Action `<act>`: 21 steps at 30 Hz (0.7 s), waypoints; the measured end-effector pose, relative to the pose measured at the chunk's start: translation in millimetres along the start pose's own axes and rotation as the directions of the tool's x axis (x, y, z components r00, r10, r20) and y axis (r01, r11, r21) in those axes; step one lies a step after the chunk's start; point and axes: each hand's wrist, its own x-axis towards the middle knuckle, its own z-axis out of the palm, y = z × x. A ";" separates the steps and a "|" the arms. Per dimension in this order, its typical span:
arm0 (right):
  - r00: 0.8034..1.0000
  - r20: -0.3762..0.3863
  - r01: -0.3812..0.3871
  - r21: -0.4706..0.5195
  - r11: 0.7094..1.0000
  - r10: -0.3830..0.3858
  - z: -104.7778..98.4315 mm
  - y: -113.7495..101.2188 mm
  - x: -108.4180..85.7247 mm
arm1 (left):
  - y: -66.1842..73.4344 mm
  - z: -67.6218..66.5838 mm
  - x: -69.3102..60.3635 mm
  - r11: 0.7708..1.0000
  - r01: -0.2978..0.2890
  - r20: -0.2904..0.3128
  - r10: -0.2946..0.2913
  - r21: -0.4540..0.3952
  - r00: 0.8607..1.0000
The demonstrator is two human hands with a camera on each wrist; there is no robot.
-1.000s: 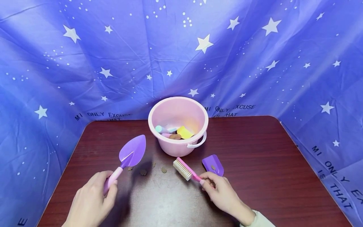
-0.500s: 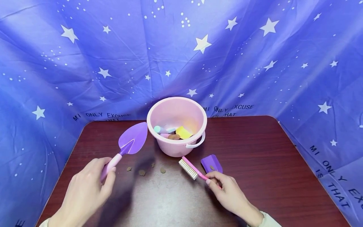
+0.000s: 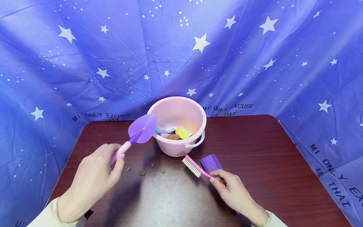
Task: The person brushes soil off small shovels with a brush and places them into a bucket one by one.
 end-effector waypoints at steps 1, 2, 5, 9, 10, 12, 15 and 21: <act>1.000 0.000 -0.004 -0.004 1.000 0.004 -1.4 0.0 0.3 | 0.5 0.6 2.5 1.000 -0.006 -0.001 0.006 -0.001 1.000; 1.000 0.000 -0.009 -0.009 1.000 0.009 -2.8 0.2 0.8 | 1.0 1.3 4.9 1.000 -0.011 -0.001 0.011 -0.003 1.000; 1.000 -0.005 -0.020 -0.025 0.999 0.020 -7.1 1.2 1.5 | 3.2 3.9 11.7 1.000 -0.026 0.007 0.026 -0.004 1.000; 1.000 -0.007 -0.026 -0.027 0.999 0.026 -12.7 2.8 1.8 | 6.1 7.9 17.7 0.999 -0.050 0.030 0.050 0.001 0.998; 1.000 -0.011 -0.025 -0.027 0.999 0.024 -13.9 3.1 1.9 | 6.7 8.9 18.8 0.998 -0.056 0.035 0.056 0.004 0.998; 1.000 -0.022 -0.020 -0.027 0.999 0.019 -16.3 3.5 2.0 | 7.8 11.2 21.1 0.998 -0.064 0.042 0.063 0.006 0.997; 0.999 -0.051 -0.008 -0.038 0.999 0.006 -19.3 3.9 2.4 | 8.5 14.4 25.3 0.997 -0.079 0.044 0.079 0.013 0.996; 0.996 -0.083 -0.021 -0.053 0.998 0.016 -23.6 5.0 3.7 | 8.8 19.3 36.3 0.991 -0.129 0.055 0.127 0.023 0.990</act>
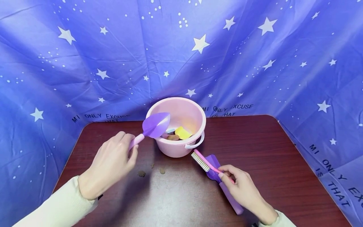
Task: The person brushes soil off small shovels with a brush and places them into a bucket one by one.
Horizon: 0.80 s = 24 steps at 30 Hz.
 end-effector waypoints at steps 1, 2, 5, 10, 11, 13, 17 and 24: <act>1.000 0.003 -0.007 -0.001 1.000 0.007 -0.4 0.6 0.0 | -0.5 0.5 2.3 1.000 -0.002 0.003 0.002 0.001 1.000; 1.000 0.006 -0.015 -0.004 1.000 0.015 -0.8 1.4 0.0 | -1.0 0.6 4.9 1.000 -0.003 0.007 0.003 0.000 1.000; 0.999 0.012 -0.033 -0.011 0.999 0.033 -2.1 3.9 -0.6 | -2.5 0.8 14.2 1.000 0.013 0.037 -0.013 -0.002 0.999; 0.999 0.006 -0.040 -0.010 0.999 0.040 -4.7 6.4 -0.8 | -3.4 3.4 28.8 0.999 0.033 0.101 -0.033 0.002 0.994; 0.999 0.003 -0.039 -0.010 0.999 0.039 -5.2 6.8 -0.6 | -3.3 4.6 31.5 0.999 0.033 0.108 -0.033 0.006 0.994; 0.999 0.000 -0.037 -0.013 0.999 0.037 -6.0 7.4 -0.1 | -3.1 7.3 37.3 0.999 0.032 0.122 -0.033 0.014 0.992; 1.000 -0.006 -0.027 -0.022 0.999 0.027 -6.3 8.7 0.9 | -1.7 13.6 49.5 0.999 0.022 0.148 -0.027 0.035 0.989; 1.000 -0.020 -0.005 -0.029 1.000 0.005 -4.8 11.4 0.5 | 0.3 24.5 76.0 0.998 0.030 0.266 -0.044 0.058 0.963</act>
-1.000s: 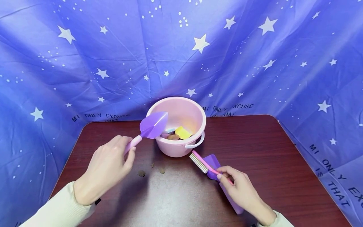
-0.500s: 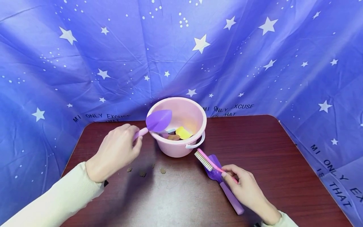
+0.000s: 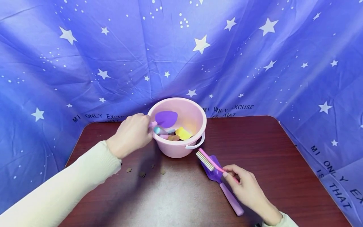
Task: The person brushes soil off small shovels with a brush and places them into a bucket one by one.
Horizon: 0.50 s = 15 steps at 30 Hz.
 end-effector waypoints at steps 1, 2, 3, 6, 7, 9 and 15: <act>1.000 -0.001 -0.002 0.002 1.000 0.002 0.1 0.2 -0.2 | 0.3 0.5 3.8 1.000 0.003 0.027 -0.003 -0.003 1.000; 1.000 -0.001 -0.005 0.003 1.000 0.005 0.2 0.2 -0.3 | 0.6 1.0 7.5 1.000 0.007 0.052 -0.006 -0.007 0.999; 1.000 -0.001 -0.006 0.005 1.000 0.006 0.1 0.3 -0.4 | 1.1 1.5 11.1 1.000 0.012 0.077 -0.011 -0.011 0.997; 1.000 0.005 -0.014 0.008 1.000 0.014 -0.3 0.4 -0.8 | 3.1 3.0 20.3 0.999 0.036 0.136 -0.034 -0.015 0.990; 1.000 0.008 -0.016 0.008 1.000 0.016 -0.4 0.5 -0.9 | 4.0 3.6 23.1 0.999 0.043 0.152 -0.040 -0.013 0.988; 1.000 0.010 -0.021 0.007 1.000 0.021 -0.8 0.7 -1.0 | 6.5 5.4 28.0 0.999 0.049 0.168 -0.048 -0.004 0.985; 1.000 0.008 -0.024 -0.009 1.000 0.024 -2.0 1.3 -1.1 | 16.1 13.2 38.2 0.998 0.046 0.215 -0.052 0.033 0.975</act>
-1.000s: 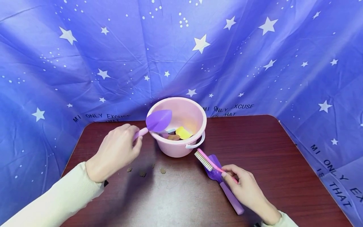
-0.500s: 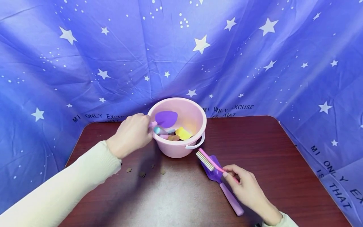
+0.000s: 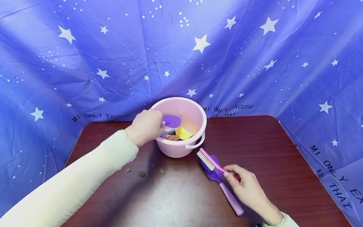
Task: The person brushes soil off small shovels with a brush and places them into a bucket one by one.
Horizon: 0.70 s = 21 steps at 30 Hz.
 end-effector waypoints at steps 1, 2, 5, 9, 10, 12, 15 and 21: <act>1.000 -0.001 0.000 -0.003 1.000 0.000 -0.3 0.1 0.0 | 1.8 1.2 1.5 1.000 0.000 0.011 0.000 0.004 1.000; 1.000 -0.002 -0.002 -0.006 1.000 0.002 -0.6 0.2 0.0 | 3.3 2.5 3.0 1.000 0.000 0.020 0.000 0.008 1.000; 1.000 -0.005 -0.004 -0.011 1.000 0.004 -1.4 0.2 -0.2 | 6.9 6.4 7.0 1.000 -0.003 0.033 0.002 0.020 0.999; 1.000 -0.010 -0.008 -0.015 1.000 0.008 -2.4 0.2 -0.7 | 9.6 10.2 12.5 1.000 -0.006 0.026 0.005 0.016 1.000; 1.000 -0.010 -0.009 -0.015 1.000 0.009 -2.6 0.3 -0.8 | 10.1 10.8 14.0 1.000 -0.006 0.025 0.006 0.013 1.000; 1.000 -0.012 -0.012 -0.016 1.000 0.012 -2.9 0.4 -1.3 | 11.2 12.0 17.1 1.000 -0.007 0.023 0.007 0.009 1.000; 1.000 -0.013 -0.011 -0.018 1.000 0.011 -3.2 0.5 -2.0 | 12.6 14.6 22.8 1.000 -0.001 0.025 0.000 0.021 1.000; 1.000 -0.013 -0.007 -0.020 1.000 0.007 -3.3 1.4 -3.6 | 13.7 23.6 34.4 0.997 0.023 0.069 -0.029 0.077 0.997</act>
